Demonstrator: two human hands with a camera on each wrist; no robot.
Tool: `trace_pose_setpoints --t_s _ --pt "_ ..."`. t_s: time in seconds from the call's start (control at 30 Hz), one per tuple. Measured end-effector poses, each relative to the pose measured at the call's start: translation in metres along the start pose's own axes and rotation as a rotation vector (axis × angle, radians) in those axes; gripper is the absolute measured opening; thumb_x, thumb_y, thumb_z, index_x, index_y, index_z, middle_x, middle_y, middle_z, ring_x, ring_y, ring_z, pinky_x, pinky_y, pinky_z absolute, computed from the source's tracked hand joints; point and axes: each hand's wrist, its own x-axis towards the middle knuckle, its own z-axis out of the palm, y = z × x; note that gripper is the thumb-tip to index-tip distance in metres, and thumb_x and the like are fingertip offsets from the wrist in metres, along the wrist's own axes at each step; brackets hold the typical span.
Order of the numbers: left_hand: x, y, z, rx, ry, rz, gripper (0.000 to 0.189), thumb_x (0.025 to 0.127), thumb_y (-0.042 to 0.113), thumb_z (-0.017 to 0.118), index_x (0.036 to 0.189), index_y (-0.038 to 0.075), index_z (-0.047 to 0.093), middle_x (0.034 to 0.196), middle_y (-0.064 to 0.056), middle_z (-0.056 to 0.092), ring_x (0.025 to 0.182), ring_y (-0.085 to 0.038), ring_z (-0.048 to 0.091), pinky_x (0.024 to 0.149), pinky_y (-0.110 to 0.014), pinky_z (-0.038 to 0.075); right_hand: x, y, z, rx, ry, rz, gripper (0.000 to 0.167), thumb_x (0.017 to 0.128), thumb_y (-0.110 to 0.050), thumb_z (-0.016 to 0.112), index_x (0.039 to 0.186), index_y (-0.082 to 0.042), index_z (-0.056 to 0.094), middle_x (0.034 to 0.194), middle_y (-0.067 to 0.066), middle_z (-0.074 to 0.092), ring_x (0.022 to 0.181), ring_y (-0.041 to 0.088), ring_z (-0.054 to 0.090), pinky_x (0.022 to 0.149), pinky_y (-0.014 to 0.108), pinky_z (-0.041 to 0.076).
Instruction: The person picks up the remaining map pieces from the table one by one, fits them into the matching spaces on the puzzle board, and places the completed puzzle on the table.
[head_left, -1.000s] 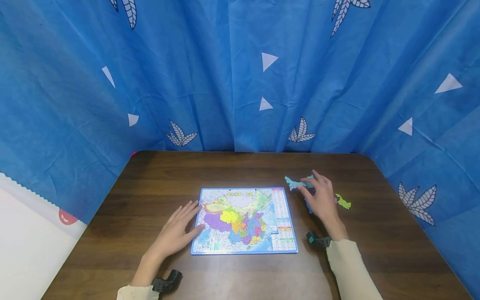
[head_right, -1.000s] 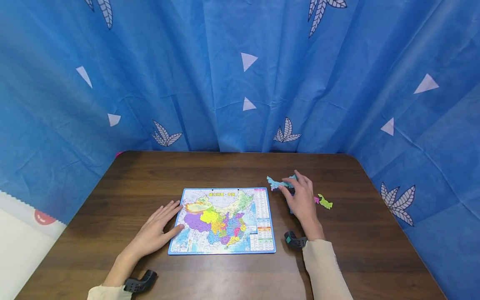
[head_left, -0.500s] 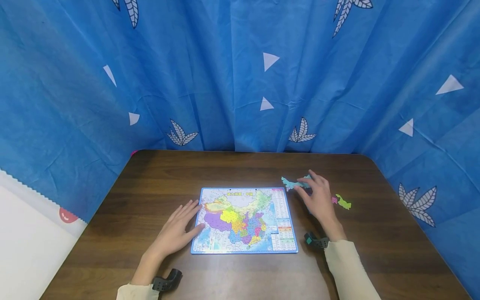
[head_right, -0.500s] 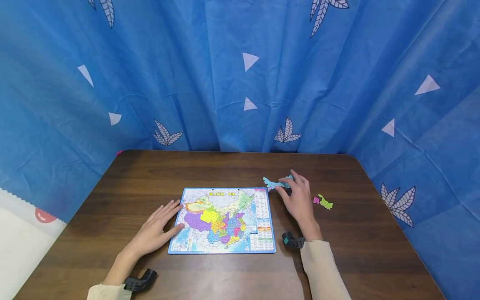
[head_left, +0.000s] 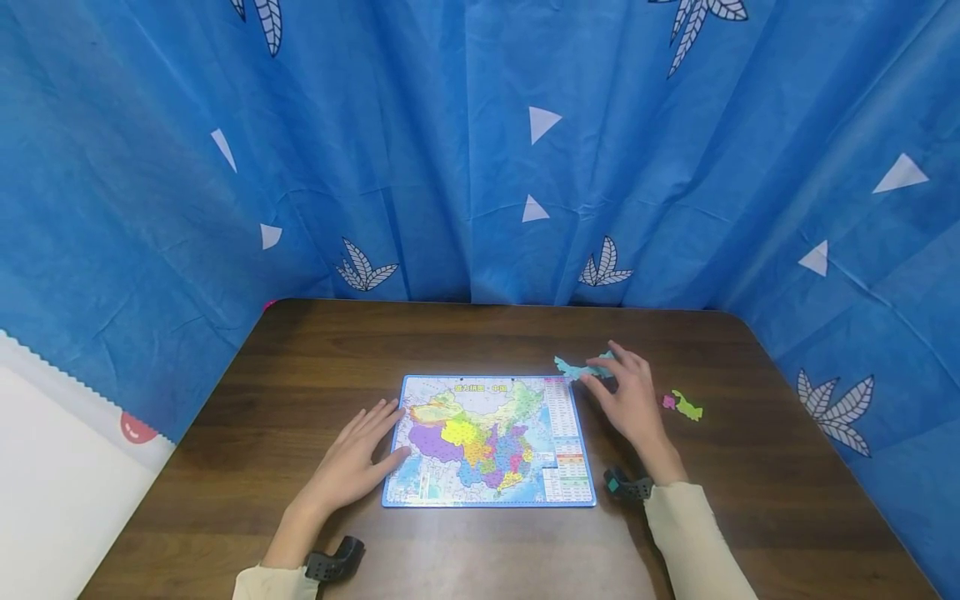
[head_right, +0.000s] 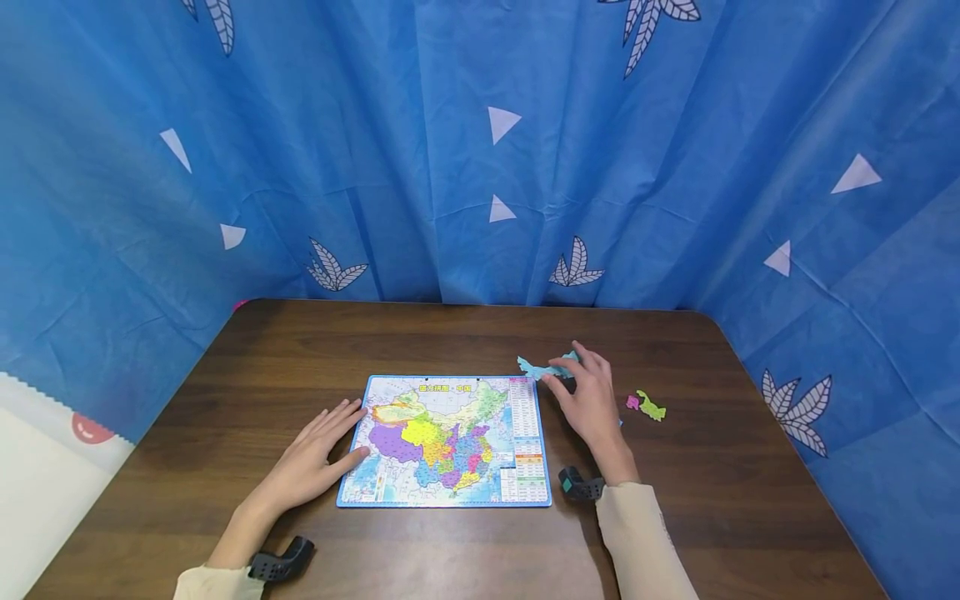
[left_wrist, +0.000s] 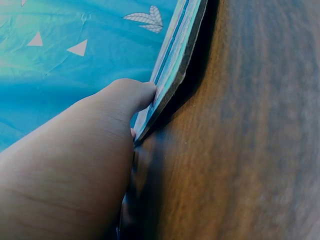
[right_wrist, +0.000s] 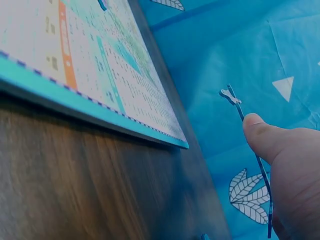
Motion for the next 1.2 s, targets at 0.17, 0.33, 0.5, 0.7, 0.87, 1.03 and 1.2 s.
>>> trace_pose_setpoints --t_s 0.17,0.33,0.5,0.7,0.87,1.03,1.2 --pt "0.000 0.000 0.000 0.000 -0.001 -0.001 0.071 0.094 0.046 0.069 0.153 0.010 0.050 0.163 -0.011 0.042 0.155 -0.033 0.030 0.127 -0.056 0.020 -0.001 -0.005 0.001 0.014 -0.005 0.000 0.031 0.093 -0.029 0.079 0.120 -0.014 0.075 0.159 0.019 0.045 0.147 0.048 0.034 0.109 0.074 0.039" --pt "0.000 0.000 -0.001 -0.002 -0.001 -0.001 0.071 0.094 0.046 0.069 0.153 0.010 0.050 0.163 -0.011 0.042 0.155 -0.033 0.030 0.127 -0.056 0.020 -0.001 -0.009 0.003 0.019 -0.012 -0.003 0.031 0.093 -0.029 0.078 0.120 -0.014 0.075 0.160 0.019 0.044 0.147 0.048 0.033 0.110 0.073 0.038" --pt "0.000 0.000 -0.001 -0.008 -0.004 -0.002 0.071 0.094 0.045 0.069 0.153 0.010 0.050 0.163 -0.012 0.041 0.155 -0.033 0.030 0.127 -0.056 0.020 0.000 -0.012 0.005 0.019 -0.019 -0.003 0.030 0.094 -0.029 0.078 0.120 -0.013 0.075 0.160 0.019 0.044 0.147 0.048 0.033 0.111 0.075 0.036" --pt "0.000 0.001 -0.001 -0.009 -0.007 -0.005 0.071 0.095 0.044 0.069 0.153 0.010 0.050 0.163 -0.012 0.041 0.155 -0.033 0.030 0.127 -0.056 0.020 -0.002 -0.017 0.005 0.026 -0.025 -0.007 0.031 0.094 -0.030 0.078 0.120 -0.013 0.075 0.160 0.018 0.044 0.147 0.047 0.033 0.111 0.074 0.036" --pt "-0.001 0.001 -0.001 -0.011 0.000 0.002 0.071 0.094 0.044 0.070 0.153 0.010 0.050 0.163 -0.012 0.042 0.155 -0.034 0.031 0.127 -0.057 0.021 -0.002 -0.020 0.007 0.034 -0.026 -0.023 0.031 0.093 -0.030 0.078 0.119 -0.013 0.076 0.160 0.017 0.044 0.147 0.047 0.034 0.111 0.073 0.037" --pt "0.000 0.000 -0.001 -0.013 0.001 0.007 0.071 0.094 0.045 0.069 0.153 0.010 0.050 0.163 -0.012 0.041 0.155 -0.034 0.030 0.127 -0.056 0.019 -0.003 -0.023 0.009 0.028 -0.032 -0.032 0.032 0.092 -0.029 0.079 0.119 -0.012 0.076 0.159 0.017 0.045 0.147 0.045 0.034 0.112 0.072 0.037" --pt "0.000 -0.001 0.000 -0.006 -0.001 0.001 0.072 0.094 0.047 0.069 0.153 0.011 0.050 0.163 -0.011 0.042 0.155 -0.033 0.031 0.127 -0.056 0.020 -0.003 -0.027 0.011 0.028 -0.042 -0.034 0.032 0.093 -0.030 0.079 0.119 -0.012 0.076 0.160 0.016 0.045 0.147 0.045 0.034 0.112 0.072 0.037"
